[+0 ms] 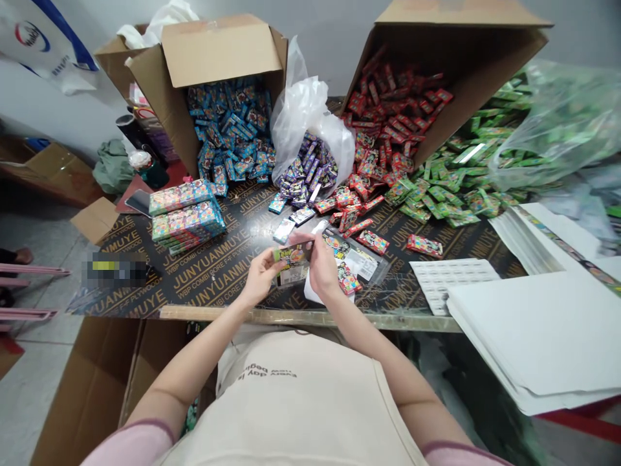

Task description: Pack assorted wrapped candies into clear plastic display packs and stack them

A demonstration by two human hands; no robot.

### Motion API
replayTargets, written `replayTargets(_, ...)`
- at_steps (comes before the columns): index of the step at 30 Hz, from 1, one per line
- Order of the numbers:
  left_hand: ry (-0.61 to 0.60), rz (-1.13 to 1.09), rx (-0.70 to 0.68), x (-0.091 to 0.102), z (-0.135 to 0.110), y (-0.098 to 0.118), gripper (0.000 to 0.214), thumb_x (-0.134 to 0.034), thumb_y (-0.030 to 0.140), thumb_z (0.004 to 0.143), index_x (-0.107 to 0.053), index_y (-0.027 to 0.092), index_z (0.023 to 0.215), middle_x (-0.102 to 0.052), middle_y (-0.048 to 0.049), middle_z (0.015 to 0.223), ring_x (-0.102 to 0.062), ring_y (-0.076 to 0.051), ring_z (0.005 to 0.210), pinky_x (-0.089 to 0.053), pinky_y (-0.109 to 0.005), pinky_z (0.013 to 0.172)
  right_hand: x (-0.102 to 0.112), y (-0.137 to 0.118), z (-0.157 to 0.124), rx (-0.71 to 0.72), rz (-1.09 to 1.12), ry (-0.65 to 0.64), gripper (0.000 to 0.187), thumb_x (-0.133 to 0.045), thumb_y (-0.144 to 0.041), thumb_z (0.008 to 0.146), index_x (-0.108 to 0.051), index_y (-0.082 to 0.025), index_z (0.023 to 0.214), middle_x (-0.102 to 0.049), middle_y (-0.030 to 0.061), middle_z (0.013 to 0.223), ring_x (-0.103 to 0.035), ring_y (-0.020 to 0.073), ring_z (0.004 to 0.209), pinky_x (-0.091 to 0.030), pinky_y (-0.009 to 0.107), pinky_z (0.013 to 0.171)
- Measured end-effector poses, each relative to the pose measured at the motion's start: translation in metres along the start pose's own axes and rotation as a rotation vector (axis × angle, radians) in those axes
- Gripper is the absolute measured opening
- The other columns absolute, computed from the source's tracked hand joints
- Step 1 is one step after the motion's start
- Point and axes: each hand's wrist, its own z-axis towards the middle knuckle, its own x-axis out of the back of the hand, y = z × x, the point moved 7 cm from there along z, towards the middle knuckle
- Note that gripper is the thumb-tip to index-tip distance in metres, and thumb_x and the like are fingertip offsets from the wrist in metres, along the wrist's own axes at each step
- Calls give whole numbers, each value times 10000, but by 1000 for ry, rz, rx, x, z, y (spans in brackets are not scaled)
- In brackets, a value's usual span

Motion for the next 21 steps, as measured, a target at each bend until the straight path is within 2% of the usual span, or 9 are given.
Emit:
replayTargets(3, 82, -162, 4, -3, -4, 1, 453, -714, 512, 734, -680, 177, 1036, -713, -60, 1042, -634, -212, 1008, -467, -318, 918, -7, -8, -2, -25, 31, 37, 439, -562, -613, 807, -708, -204, 744, -727, 49, 799, -672, 215, 863, -530, 347, 810)
replayTargets(6, 96, -224, -6, -4, -4, 12, 500, -627, 607, 778, -694, 165, 1000, -723, -69, 994, -649, -221, 982, -494, -317, 862, -10, -13, -4, -42, 84, 68, 416, -628, -615, 750, -707, -208, 704, -727, 44, 771, -675, 218, 856, -537, 333, 770)
replayTargets(9, 37, -138, -10, -4, -1, 24, 429, -689, 536, 761, -707, 156, 961, -733, -47, 910, -664, -206, 913, -504, -289, 809, -8, -10, -6, -93, 152, 119, 476, -604, -665, 733, -701, -201, 686, -727, 53, 742, -682, 219, 822, -543, 322, 703)
replayTargets(12, 56, -195, 65, -1, 3, 20, 434, -751, 495, 708, -706, 156, 976, -738, -38, 895, -675, -202, 890, -506, -293, 814, -6, -1, -4, -139, 172, 133, 406, -664, -600, 704, -699, -196, 667, -725, 43, 718, -682, 202, 768, -539, 305, 679)
replayTargets(17, 230, -402, 296, 5, 3, -8, 494, -736, 579, 656, -718, 112, 815, -737, -72, 756, -696, -230, 843, -509, -333, 833, -10, 12, 4, -218, 164, -7, 233, -780, -422, 626, -710, -207, 680, -720, 11, 667, -688, 188, 698, -534, 295, 662)
replayTargets(19, 253, -396, 330, 6, 5, -8, 425, -761, 522, 631, -720, 110, 724, -728, -67, 698, -696, -218, 792, -512, -314, 799, -8, 9, 8, -184, 119, -62, 216, -783, -409, 638, -724, -216, 714, -730, 11, 689, -695, 186, 710, -536, 296, 670)
replayTargets(21, 231, -338, 304, 8, 9, 0, 316, -814, 392, 567, -732, 117, 700, -729, -49, 688, -682, -179, 725, -505, -274, 744, -5, 3, 11, -131, 36, -109, 203, -788, -392, 649, -747, -226, 759, -748, 15, 745, -700, 183, 743, -541, 301, 704)
